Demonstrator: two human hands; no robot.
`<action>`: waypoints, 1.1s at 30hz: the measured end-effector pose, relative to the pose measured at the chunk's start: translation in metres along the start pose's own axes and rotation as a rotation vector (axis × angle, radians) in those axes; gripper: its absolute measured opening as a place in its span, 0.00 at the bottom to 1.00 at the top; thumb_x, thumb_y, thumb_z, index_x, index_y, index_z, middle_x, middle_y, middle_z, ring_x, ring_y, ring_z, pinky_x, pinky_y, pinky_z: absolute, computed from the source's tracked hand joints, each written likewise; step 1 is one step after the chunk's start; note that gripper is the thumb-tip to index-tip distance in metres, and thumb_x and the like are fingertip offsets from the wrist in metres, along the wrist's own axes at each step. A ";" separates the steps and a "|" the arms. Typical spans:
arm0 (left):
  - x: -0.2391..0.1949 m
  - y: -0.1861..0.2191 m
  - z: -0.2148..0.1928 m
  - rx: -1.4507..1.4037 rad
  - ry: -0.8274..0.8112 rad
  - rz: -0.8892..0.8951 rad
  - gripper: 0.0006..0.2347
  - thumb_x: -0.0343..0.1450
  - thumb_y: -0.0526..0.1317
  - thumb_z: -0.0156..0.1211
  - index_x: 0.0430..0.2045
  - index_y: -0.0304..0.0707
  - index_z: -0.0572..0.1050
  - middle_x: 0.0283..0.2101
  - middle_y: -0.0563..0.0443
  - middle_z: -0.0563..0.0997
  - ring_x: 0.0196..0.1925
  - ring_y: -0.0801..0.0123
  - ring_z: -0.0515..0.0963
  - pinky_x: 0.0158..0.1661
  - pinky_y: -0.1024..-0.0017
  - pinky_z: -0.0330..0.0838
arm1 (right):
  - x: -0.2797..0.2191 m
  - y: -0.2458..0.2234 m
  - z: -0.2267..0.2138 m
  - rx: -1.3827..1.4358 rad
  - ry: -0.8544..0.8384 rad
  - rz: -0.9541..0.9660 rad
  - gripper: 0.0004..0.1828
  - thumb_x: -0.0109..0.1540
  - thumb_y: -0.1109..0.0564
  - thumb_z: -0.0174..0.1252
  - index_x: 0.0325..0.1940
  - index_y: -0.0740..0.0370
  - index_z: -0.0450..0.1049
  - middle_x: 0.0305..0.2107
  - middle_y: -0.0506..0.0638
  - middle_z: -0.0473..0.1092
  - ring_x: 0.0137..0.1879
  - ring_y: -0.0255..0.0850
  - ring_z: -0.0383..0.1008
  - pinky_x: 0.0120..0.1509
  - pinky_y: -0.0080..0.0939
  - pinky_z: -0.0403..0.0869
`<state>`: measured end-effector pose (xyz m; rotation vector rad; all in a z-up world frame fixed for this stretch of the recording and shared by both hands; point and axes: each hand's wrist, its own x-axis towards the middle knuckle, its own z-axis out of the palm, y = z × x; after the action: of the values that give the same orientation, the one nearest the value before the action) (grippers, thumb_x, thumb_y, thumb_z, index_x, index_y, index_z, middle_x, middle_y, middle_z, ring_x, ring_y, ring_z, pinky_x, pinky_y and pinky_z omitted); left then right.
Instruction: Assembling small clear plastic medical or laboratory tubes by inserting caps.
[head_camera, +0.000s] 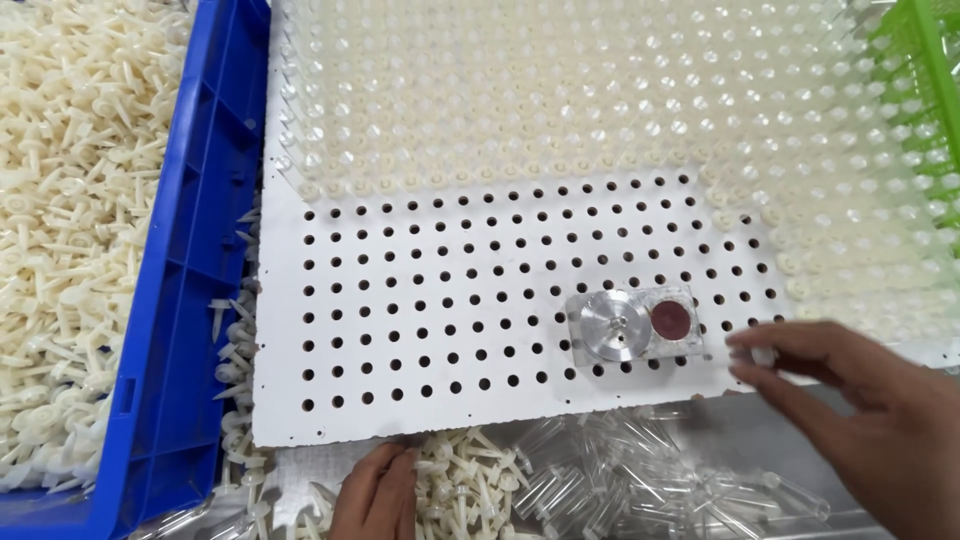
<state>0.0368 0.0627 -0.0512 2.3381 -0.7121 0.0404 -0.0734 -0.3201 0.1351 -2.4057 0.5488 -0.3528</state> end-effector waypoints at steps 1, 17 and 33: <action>-0.004 -0.005 0.003 -0.002 0.009 -0.005 0.12 0.63 0.30 0.67 0.40 0.30 0.82 0.46 0.37 0.80 0.45 0.55 0.84 0.45 0.62 0.81 | 0.013 -0.018 0.000 -0.042 0.066 -0.037 0.12 0.61 0.61 0.65 0.49 0.61 0.80 0.42 0.51 0.81 0.49 0.37 0.83 0.57 0.38 0.81; -0.007 0.006 0.001 0.005 0.020 -0.040 0.12 0.63 0.30 0.69 0.40 0.32 0.82 0.47 0.41 0.80 0.49 0.58 0.84 0.48 0.66 0.84 | 0.053 -0.033 0.016 -0.173 -0.049 0.026 0.16 0.55 0.62 0.67 0.48 0.58 0.83 0.41 0.48 0.81 0.46 0.37 0.83 0.50 0.37 0.81; 0.009 0.089 0.036 -1.681 -0.356 -0.563 0.06 0.71 0.25 0.64 0.39 0.22 0.82 0.35 0.33 0.84 0.37 0.58 0.88 0.36 0.65 0.88 | -0.050 0.004 0.064 0.717 -0.346 0.173 0.14 0.56 0.69 0.69 0.46 0.67 0.85 0.43 0.62 0.81 0.51 0.49 0.85 0.50 0.48 0.85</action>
<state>-0.0059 -0.0189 -0.0231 0.7976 -0.0287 -0.8766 -0.0942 -0.2664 0.0784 -1.6615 0.3811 -0.0346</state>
